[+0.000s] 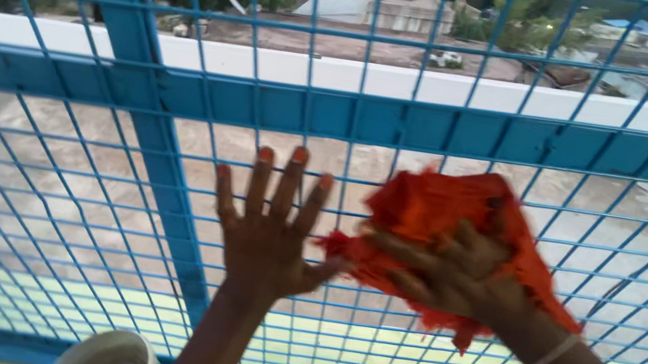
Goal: The person wipes a blue metal grid fence with a red cloth. They repeatedly dip the cloth into a white bucket of water and wipe different sections of the fence.
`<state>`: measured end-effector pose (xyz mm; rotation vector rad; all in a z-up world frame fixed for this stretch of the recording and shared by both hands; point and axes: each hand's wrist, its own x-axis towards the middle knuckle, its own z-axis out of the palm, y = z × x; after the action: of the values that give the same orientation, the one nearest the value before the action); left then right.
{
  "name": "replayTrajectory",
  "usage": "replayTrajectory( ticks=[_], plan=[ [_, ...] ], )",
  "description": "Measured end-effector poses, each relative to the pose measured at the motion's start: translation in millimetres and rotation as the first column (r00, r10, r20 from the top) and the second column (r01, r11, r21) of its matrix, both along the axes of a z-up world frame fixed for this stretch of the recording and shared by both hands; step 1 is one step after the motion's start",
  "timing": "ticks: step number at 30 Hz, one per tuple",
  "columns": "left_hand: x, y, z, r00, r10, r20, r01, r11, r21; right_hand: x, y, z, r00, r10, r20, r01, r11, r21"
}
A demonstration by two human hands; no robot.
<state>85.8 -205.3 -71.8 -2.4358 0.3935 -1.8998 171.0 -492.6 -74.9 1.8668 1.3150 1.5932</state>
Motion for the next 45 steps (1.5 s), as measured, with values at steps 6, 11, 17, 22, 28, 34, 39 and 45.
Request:
replayTrajectory(
  ticks=[6, 11, 17, 22, 28, 34, 39, 45],
  plan=[
    [-11, -40, -11, 0.989, 0.118, -0.089, -0.134, 0.969, -0.207, 36, -106, -4, 0.972, -0.158, -0.176, 0.152, 0.987, -0.048],
    [-11, -126, -17, 0.986, 0.054, -0.156, -0.095, 0.958, -0.27, 23, -165, 20, 0.925, -0.241, -0.294, 0.209, 0.968, -0.135],
    [32, -213, -2, 0.994, 0.059, -0.096, -0.062, 0.998, -0.031, 21, -227, 43, 0.933, -0.206, -0.296, 0.204, 0.978, -0.038],
    [47, -217, -11, 0.998, 0.064, -0.023, -0.065, 0.997, -0.029, 15, -235, 30, 0.906, -0.209, -0.367, 0.259, 0.961, 0.093],
    [50, -220, -17, 0.999, 0.045, -0.03, -0.047, 0.997, -0.055, 3, -139, 26, 0.799, -0.191, -0.57, 0.332, 0.931, 0.153],
    [46, -213, -22, 0.995, -0.098, -0.029, 0.093, 0.983, -0.155, 16, -107, -14, 0.568, -0.374, -0.733, 0.381, 0.909, -0.168],
    [45, -215, -24, 0.999, -0.048, 0.008, 0.048, 0.996, -0.07, 31, -194, -30, 0.992, 0.011, -0.126, -0.028, 0.991, -0.134],
    [49, -224, -21, 0.997, 0.076, -0.005, -0.077, 0.995, -0.058, 21, -349, -6, 0.955, -0.111, -0.273, 0.073, 0.987, -0.146]
  ],
)
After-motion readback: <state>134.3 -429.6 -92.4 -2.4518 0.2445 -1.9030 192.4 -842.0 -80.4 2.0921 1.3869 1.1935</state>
